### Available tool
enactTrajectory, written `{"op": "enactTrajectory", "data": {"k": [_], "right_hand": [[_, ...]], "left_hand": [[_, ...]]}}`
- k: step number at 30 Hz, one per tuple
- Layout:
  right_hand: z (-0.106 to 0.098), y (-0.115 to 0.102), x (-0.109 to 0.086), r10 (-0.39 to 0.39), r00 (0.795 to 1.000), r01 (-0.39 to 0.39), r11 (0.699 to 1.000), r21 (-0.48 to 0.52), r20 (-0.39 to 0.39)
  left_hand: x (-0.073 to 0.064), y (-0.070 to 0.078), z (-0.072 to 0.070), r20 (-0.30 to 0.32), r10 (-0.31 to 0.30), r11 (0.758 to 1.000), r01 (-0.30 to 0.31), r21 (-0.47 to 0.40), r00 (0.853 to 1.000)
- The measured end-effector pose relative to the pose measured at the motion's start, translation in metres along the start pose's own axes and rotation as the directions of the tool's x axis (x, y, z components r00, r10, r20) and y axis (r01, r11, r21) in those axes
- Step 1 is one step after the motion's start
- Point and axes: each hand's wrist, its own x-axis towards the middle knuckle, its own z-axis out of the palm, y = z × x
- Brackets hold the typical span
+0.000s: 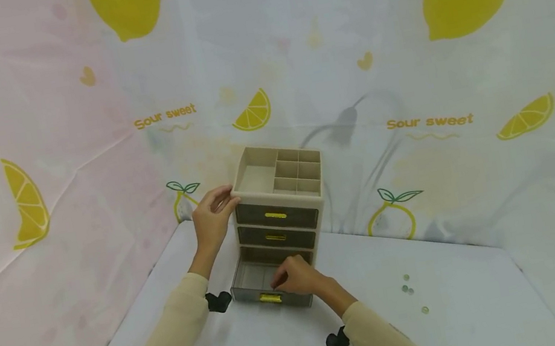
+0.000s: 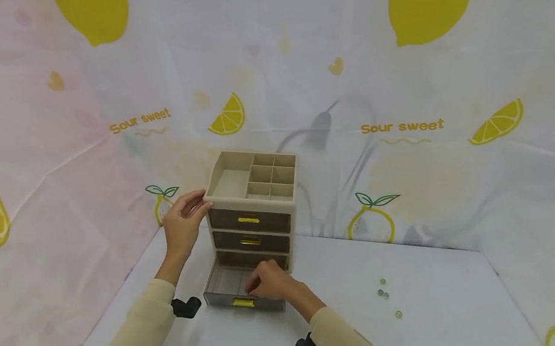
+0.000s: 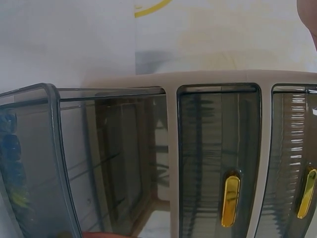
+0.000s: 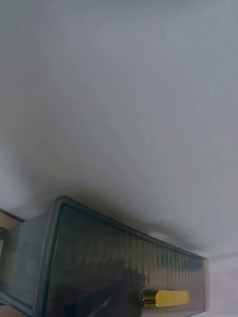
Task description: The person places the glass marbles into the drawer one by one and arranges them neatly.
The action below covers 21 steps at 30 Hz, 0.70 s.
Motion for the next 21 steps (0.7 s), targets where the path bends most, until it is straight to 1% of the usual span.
{"op": "enactTrajectory", "data": {"k": [3,7,13,16,18,21], "right_hand": [[0.0,0.001,0.003,0.013,1.0,-0.012,1.0,-0.024,0.027],[0.0,0.002,0.007,0.023,0.999,-0.022,0.999,-0.033,0.048],[0.003,0.003,0.011,0.035,0.997,-0.033,0.999,-0.025,0.075],[0.002,0.002,0.013,0.055,0.994,-0.053,0.998,-0.027,0.094],[0.002,0.001,0.013,0.07,0.992,-0.069,0.998,-0.013,0.105],[0.002,0.001,0.013,0.067,0.992,-0.067,0.998,0.002,0.107]], "left_hand": [[0.0,0.0,0.001,-0.002,0.003,1.0,-0.003,-0.002,1.0],[0.0,-0.001,0.002,-0.008,-0.005,1.0,0.004,-0.006,1.0],[-0.001,-0.002,0.002,-0.009,-0.009,1.0,0.009,-0.003,1.0],[-0.001,0.0,0.002,-0.008,-0.01,1.0,0.01,0.004,1.0],[-0.001,0.0,0.002,-0.006,-0.008,1.0,0.008,0.009,1.0],[-0.001,0.0,0.001,-0.004,-0.004,1.0,0.004,0.007,1.0]]}}
